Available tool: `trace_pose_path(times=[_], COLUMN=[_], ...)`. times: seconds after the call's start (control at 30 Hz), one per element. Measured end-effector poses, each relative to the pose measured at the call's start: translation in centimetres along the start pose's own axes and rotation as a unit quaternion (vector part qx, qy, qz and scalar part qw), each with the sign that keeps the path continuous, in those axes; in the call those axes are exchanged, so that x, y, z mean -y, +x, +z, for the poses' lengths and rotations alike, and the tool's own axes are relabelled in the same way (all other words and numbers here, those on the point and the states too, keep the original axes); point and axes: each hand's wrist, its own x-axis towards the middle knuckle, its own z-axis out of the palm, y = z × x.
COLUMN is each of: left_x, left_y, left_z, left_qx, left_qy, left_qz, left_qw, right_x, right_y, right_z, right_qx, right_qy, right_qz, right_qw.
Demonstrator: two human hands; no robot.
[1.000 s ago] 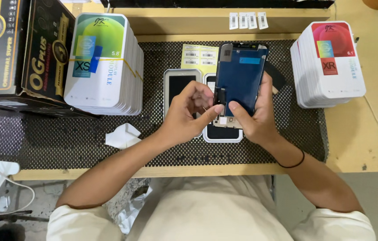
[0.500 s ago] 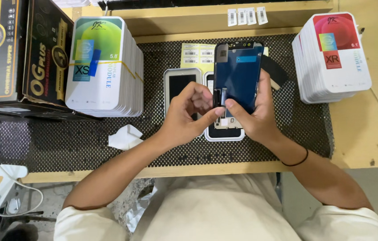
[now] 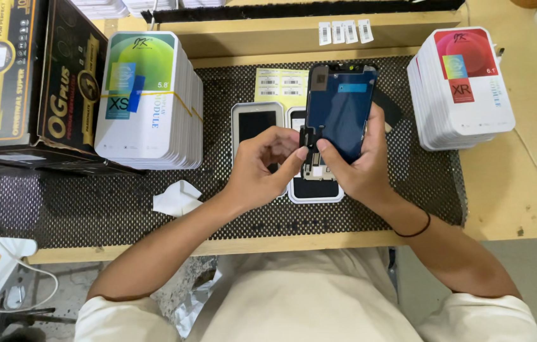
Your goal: The person picks up a stack of smartphone screen assemblies, removes a protective plastic film from one screen, and uses a cloth to wipe the surface.
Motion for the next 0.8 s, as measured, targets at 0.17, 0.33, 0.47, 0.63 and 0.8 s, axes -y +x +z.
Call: trace_pose_path(times=[0.17,0.33,0.47,0.63,0.8], left_x=[-1.1,-0.6,1.5,1.3,1.4], left_y=[-0.2,0.1,-0.3,-0.1,-0.2], left_z=[0.5,0.6,0.1,0.1,0.2], left_qx=[-0.006,-0.003,-0.001,-0.003,-0.016], left_qy=[0.028,0.027,-0.002,-0.011,0.0], left_qz=[0.015,0.01,-0.015,-0.018,-0.012], left_qw=[0.999,1.0,1.0,1.0,1.0], right_x=[-0.7,-0.8,-0.4,-0.5,-0.6], right_y=[-0.5,-0.4,-0.4,-0.4,-0.7], right_z=[-0.4,0.0,0.2,0.1,0.2], right_qx=[-0.007,-0.019,-0.028,-0.023,-0.005], right_qy=[-0.011,-0.015,-0.019,-0.012,0.036], right_qz=[-0.003,-0.009,-0.006,-0.005,0.002], right_qw=[1.0,1.0,0.999,1.0,0.999])
